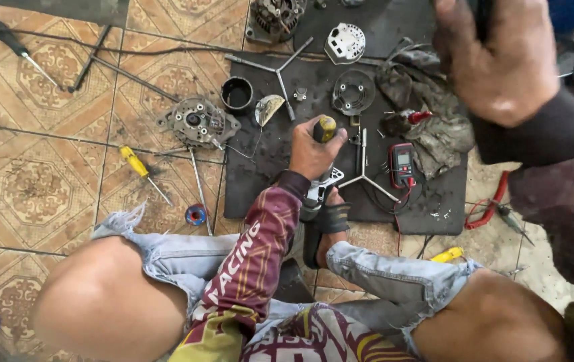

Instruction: Disassembling an alternator housing and its internal components using a screwdriver and socket wrench.

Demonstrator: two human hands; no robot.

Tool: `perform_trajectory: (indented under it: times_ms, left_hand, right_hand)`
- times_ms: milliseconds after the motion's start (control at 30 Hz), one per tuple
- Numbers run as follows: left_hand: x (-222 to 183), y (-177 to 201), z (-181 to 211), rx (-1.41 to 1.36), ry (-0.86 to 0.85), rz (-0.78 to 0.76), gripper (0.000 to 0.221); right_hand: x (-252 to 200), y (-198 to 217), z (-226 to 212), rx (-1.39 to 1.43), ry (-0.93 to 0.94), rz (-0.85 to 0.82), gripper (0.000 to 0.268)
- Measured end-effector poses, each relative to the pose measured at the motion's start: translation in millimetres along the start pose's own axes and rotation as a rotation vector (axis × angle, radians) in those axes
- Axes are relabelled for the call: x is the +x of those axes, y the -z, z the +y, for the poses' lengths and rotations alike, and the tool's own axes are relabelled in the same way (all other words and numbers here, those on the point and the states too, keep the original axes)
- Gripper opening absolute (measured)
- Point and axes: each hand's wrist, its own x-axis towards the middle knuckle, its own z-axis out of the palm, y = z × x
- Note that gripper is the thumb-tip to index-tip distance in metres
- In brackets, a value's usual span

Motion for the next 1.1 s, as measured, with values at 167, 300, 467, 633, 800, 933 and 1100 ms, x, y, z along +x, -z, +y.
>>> perform_trajectory:
  times_ms: [167,300,467,633,800,933,1100]
  left_hand:
    - [-2,2,2,0.020,-0.009,-0.018,0.013]
    - [-4,4,1,-0.031,0.018,-0.037,0.014]
    - [-5,13,-1,0.002,-0.011,-0.058,0.014]
    - [-12,13,-6,0.043,-0.041,-0.024,0.013]
    - [-8,17,-7,-0.008,-0.015,-0.088,0.015]
    - [-12,20,-3,-0.017,0.001,-0.087,0.013]
    - [-8,28,-5,-0.033,0.005,-0.110,0.013]
  right_hand:
    - [9,-24,12,-0.334,-0.334,-0.711,0.024]
    - [-25,19,90,-0.216,0.082,-0.106,0.032]
    - [0,-23,7,-0.252,-0.138,-0.457,0.019]
    - [-21,-7,17,-0.186,0.099,-0.203,0.010]
    - [6,-18,14,-0.423,-0.216,-0.772,0.029]
    - [-31,-15,48,-0.245,0.049,-0.104,0.018]
    - [13,-10,7,-0.383,-0.149,-0.684,0.030]
